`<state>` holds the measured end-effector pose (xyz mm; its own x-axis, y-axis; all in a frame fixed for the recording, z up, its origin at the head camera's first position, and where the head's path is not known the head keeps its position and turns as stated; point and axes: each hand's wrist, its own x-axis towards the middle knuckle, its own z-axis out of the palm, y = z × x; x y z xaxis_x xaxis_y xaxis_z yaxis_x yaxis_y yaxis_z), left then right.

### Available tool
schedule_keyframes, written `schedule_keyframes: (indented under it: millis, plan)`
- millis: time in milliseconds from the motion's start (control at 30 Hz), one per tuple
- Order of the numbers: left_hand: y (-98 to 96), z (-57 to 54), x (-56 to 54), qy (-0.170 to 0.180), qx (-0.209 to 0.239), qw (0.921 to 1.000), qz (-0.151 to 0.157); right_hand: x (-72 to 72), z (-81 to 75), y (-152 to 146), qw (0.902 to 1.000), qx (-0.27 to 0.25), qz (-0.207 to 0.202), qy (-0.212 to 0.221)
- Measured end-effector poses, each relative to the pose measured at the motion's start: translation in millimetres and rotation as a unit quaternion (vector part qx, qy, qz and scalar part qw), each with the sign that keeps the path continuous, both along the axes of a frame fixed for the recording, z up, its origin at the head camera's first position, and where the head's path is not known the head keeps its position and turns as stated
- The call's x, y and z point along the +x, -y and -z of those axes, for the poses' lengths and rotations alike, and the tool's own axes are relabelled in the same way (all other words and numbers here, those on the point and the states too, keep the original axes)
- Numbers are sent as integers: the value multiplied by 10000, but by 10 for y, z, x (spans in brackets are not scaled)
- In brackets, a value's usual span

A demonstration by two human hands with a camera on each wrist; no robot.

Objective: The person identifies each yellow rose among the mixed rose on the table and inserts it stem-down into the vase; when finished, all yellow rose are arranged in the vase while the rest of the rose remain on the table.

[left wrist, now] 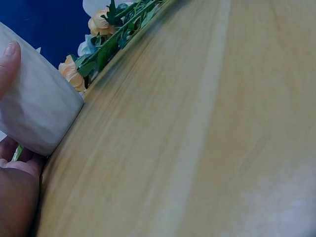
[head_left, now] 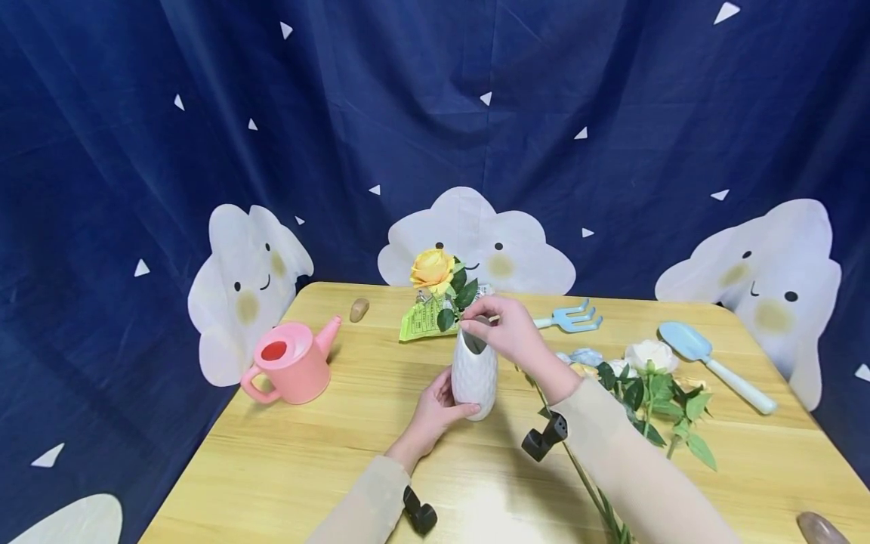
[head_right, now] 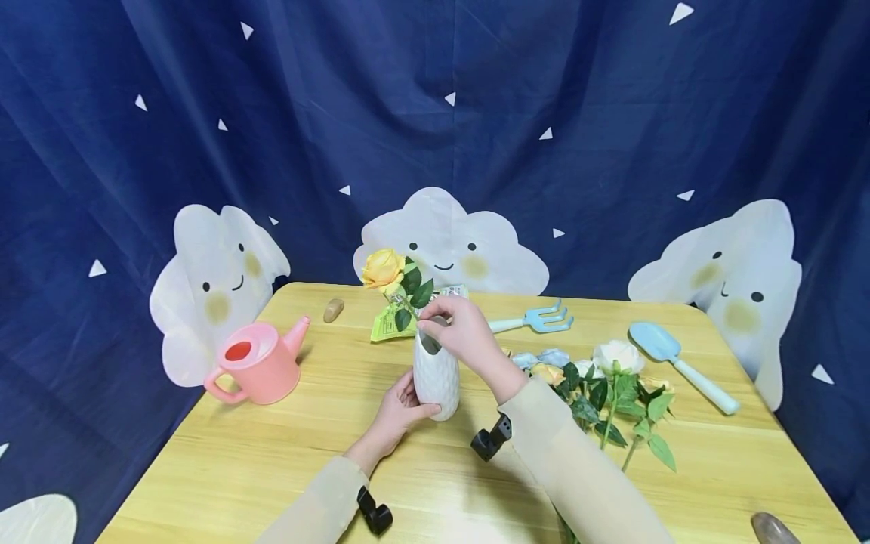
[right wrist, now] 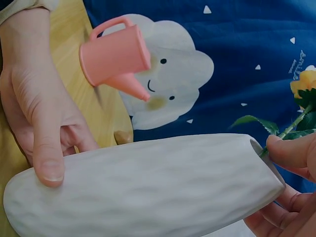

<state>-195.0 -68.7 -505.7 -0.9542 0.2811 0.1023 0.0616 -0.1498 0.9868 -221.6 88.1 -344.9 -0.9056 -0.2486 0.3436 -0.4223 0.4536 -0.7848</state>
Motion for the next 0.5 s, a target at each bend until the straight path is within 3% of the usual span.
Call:
schedule_keyframes:
  millis: [200, 500]
  plan:
    - [-12, -46, 27, 19, -59, 10000, 6, 47, 26, -59, 9994, 77, 128, -306]
    - [7, -84, 39, 213, -338, 9992, -77, 119, 67, -243, 9997, -145, 178, -106]
